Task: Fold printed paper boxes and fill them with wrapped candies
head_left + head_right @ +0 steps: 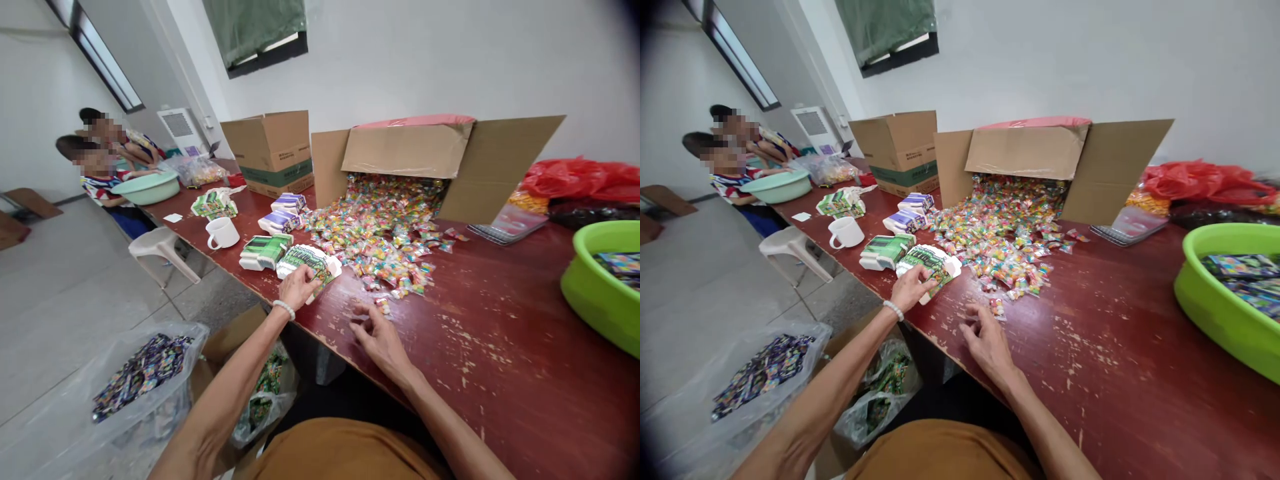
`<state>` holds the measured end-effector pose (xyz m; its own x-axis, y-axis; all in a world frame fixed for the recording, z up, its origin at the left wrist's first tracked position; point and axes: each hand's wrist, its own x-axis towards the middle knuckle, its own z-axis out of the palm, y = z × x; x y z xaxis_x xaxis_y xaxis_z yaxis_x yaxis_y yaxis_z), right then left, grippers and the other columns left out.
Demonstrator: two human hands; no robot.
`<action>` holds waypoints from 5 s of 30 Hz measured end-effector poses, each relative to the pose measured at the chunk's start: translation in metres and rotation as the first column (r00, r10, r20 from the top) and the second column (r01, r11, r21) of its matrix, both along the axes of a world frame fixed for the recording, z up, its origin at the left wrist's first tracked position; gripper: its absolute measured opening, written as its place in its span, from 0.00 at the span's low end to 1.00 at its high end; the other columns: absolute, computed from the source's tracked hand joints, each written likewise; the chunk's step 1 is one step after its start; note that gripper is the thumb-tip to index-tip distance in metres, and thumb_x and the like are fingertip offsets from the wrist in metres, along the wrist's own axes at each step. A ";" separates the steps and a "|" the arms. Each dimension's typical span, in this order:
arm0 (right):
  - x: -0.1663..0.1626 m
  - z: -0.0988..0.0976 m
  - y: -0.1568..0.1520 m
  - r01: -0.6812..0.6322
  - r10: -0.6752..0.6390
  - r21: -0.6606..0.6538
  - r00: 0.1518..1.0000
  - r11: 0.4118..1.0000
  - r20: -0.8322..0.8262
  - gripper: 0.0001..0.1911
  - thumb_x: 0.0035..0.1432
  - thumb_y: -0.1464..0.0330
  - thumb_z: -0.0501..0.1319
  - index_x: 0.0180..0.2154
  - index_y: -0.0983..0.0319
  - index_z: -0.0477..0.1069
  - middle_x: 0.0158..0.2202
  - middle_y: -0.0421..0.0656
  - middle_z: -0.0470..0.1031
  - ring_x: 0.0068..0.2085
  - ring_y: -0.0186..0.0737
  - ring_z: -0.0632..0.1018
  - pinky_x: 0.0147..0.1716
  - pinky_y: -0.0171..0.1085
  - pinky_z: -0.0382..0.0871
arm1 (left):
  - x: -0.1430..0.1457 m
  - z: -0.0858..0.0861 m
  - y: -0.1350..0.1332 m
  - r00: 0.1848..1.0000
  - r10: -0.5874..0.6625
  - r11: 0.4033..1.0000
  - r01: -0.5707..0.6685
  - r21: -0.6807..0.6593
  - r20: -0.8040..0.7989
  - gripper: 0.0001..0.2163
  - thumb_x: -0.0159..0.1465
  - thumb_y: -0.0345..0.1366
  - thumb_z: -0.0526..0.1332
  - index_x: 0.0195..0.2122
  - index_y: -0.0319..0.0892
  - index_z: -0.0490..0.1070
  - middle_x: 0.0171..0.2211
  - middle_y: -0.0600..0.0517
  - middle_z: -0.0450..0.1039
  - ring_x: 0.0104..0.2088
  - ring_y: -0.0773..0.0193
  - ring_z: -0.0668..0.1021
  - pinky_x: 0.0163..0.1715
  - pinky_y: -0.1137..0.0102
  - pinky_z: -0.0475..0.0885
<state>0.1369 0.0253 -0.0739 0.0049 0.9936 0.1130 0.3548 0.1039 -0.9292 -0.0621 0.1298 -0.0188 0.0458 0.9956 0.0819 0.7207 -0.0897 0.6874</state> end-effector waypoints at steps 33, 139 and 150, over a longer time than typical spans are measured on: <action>-0.012 0.050 -0.025 -0.246 0.067 -0.178 0.743 0.953 -0.666 0.16 0.53 0.58 0.67 0.38 0.61 0.73 0.25 0.38 0.74 0.19 0.32 0.72 0.19 0.32 0.69 | 0.042 0.003 -0.113 0.548 -0.105 0.810 0.531 -0.248 0.830 0.18 0.53 0.47 0.70 0.32 0.35 0.75 0.27 0.48 0.76 0.27 0.62 0.78 0.31 0.69 0.72; 0.003 0.043 -0.015 -0.215 0.190 0.306 0.976 0.928 0.110 0.09 0.64 0.68 0.56 0.43 0.58 0.74 0.41 0.45 0.77 0.45 0.42 0.76 0.47 0.41 0.68 | 0.054 0.003 -0.116 0.510 0.106 0.837 0.418 -0.354 0.854 0.31 0.65 0.57 0.51 0.66 0.49 0.55 0.25 0.53 0.75 0.16 0.67 0.74 0.15 0.76 0.68; 0.052 0.008 0.039 0.104 -0.164 0.160 0.888 0.982 0.431 0.18 0.54 0.74 0.60 0.48 0.62 0.72 0.45 0.52 0.75 0.47 0.51 0.73 0.49 0.47 0.65 | 0.043 -0.003 -0.090 0.239 0.322 0.868 0.312 -0.387 0.916 0.24 0.57 0.33 0.68 0.54 0.43 0.63 0.30 0.54 0.75 0.26 0.63 0.81 0.30 0.65 0.79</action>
<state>0.1889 0.0643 -0.0658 0.0565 0.9636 0.2613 0.7427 0.1343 -0.6560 -0.0193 0.0399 -0.0215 0.2464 0.9097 -0.3344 -0.4879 0.4145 0.7682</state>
